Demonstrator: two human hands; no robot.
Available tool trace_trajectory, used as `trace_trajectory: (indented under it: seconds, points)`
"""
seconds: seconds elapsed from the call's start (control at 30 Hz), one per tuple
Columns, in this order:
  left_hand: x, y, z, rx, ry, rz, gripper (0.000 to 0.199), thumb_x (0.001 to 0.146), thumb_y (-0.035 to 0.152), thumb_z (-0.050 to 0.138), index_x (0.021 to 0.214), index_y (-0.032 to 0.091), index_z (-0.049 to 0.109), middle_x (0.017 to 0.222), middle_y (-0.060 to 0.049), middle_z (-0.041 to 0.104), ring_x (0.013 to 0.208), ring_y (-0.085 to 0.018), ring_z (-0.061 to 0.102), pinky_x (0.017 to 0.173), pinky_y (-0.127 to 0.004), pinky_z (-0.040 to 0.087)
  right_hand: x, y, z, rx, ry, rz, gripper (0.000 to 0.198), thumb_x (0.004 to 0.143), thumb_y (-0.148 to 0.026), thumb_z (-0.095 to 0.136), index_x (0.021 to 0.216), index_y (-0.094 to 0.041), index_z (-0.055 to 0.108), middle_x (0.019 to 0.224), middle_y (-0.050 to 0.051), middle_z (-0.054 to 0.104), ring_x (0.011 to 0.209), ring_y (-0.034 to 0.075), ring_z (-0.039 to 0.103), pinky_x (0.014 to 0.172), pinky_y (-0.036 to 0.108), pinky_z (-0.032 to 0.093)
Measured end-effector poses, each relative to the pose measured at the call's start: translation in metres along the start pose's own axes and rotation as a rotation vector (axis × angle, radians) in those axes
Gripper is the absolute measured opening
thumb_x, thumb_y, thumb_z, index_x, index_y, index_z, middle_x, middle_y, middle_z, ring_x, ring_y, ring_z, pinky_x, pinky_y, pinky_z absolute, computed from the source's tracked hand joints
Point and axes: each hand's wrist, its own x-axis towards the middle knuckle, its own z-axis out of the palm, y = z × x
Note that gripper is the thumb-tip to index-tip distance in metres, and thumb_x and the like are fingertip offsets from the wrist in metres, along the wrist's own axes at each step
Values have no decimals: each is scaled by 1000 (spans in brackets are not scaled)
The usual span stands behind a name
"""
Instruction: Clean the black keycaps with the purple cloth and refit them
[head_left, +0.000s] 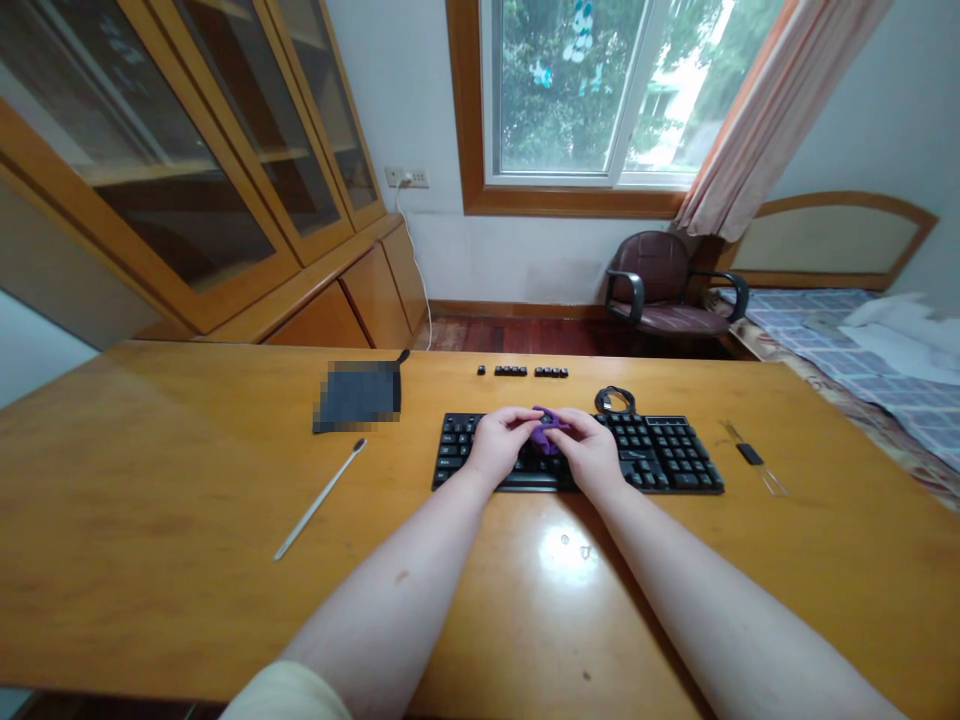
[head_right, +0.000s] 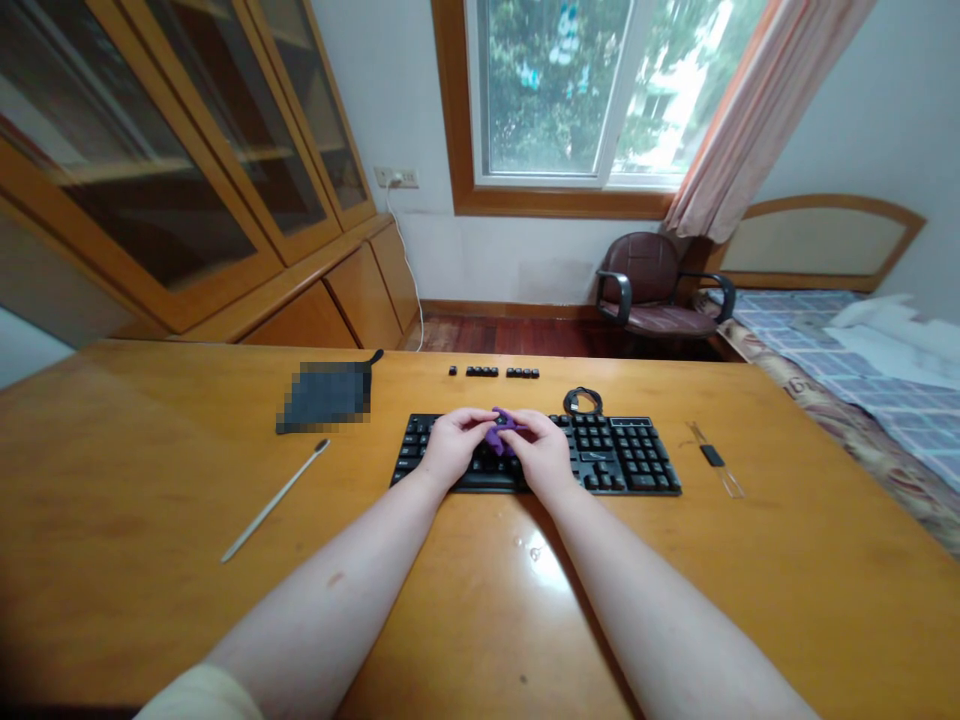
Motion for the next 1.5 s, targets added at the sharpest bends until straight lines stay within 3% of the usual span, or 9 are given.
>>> trace_trajectory:
  seconds: [0.2, 0.37, 0.53, 0.73, 1.0, 1.17, 1.23, 1.37, 1.5]
  points:
    - [0, -2, 0, 19, -34, 25, 17, 68, 21, 67, 83, 15, 71, 92, -8, 72, 87, -19, 66, 89, -38, 50, -1, 4, 1, -16, 108, -4, 11, 71, -28, 65, 75, -20, 70, 77, 5, 67, 74, 18, 62, 72, 35, 51]
    - [1, -5, 1, -32, -57, 3, 25, 64, 17, 69, 89, 14, 69, 94, -9, 71, 87, -19, 66, 87, -38, 50, -1, 5, 0, 27, 73, 14, 12, 72, -26, 63, 79, -21, 70, 81, 4, 68, 78, 19, 62, 75, 35, 51]
    - [1, -5, -2, 99, -30, 134, 21, 71, 20, 65, 92, 17, 70, 96, -7, 69, 92, -19, 63, 90, -36, 48, 2, -1, 1, 88, 84, 38, 14, 72, -27, 63, 82, -21, 70, 86, 4, 69, 85, 20, 63, 82, 37, 49]
    - [0, 2, -5, 205, -129, 224, 23, 79, 21, 58, 99, 22, 69, 100, -5, 65, 97, -17, 59, 94, -34, 44, 2, 4, 1, 127, 53, 86, 17, 71, -30, 65, 84, -20, 69, 87, 5, 69, 84, 21, 63, 81, 37, 51]
    - [2, -7, -1, -44, -76, 47, 29, 70, 19, 66, 98, 15, 63, 94, -7, 67, 86, -16, 63, 85, -34, 50, 2, 3, 1, 66, 38, 36, 16, 74, -30, 62, 84, -21, 70, 88, 5, 68, 84, 20, 63, 80, 36, 50]
    - [2, -5, -2, 92, -44, 154, 18, 71, 21, 65, 88, 16, 68, 97, -8, 65, 92, -18, 62, 88, -34, 48, 4, 4, 0, 31, -7, -29, 23, 73, -26, 64, 95, -24, 70, 100, 5, 66, 97, 19, 60, 89, 36, 47]
    - [2, -5, -3, 57, -41, 116, 20, 71, 23, 65, 89, 16, 68, 94, -7, 67, 88, -18, 63, 85, -34, 50, 4, 4, -1, 18, -46, -34, 26, 71, -25, 66, 97, -25, 70, 101, 4, 65, 96, 19, 60, 89, 36, 46]
    - [2, -9, -2, -57, -31, 6, 18, 67, 25, 68, 81, 13, 66, 79, -5, 69, 73, -16, 65, 76, -33, 52, 4, 3, -1, 41, -49, 7, 18, 68, -23, 67, 85, -23, 72, 90, 4, 67, 87, 19, 62, 85, 36, 48]
    - [2, -9, 0, -25, -1, 0, 14, 63, 22, 70, 74, 14, 68, 77, -4, 70, 74, -16, 65, 78, -32, 51, 3, 3, -1, 79, 32, 59, 8, 68, -25, 66, 73, -20, 71, 77, 4, 67, 74, 18, 61, 73, 33, 50]
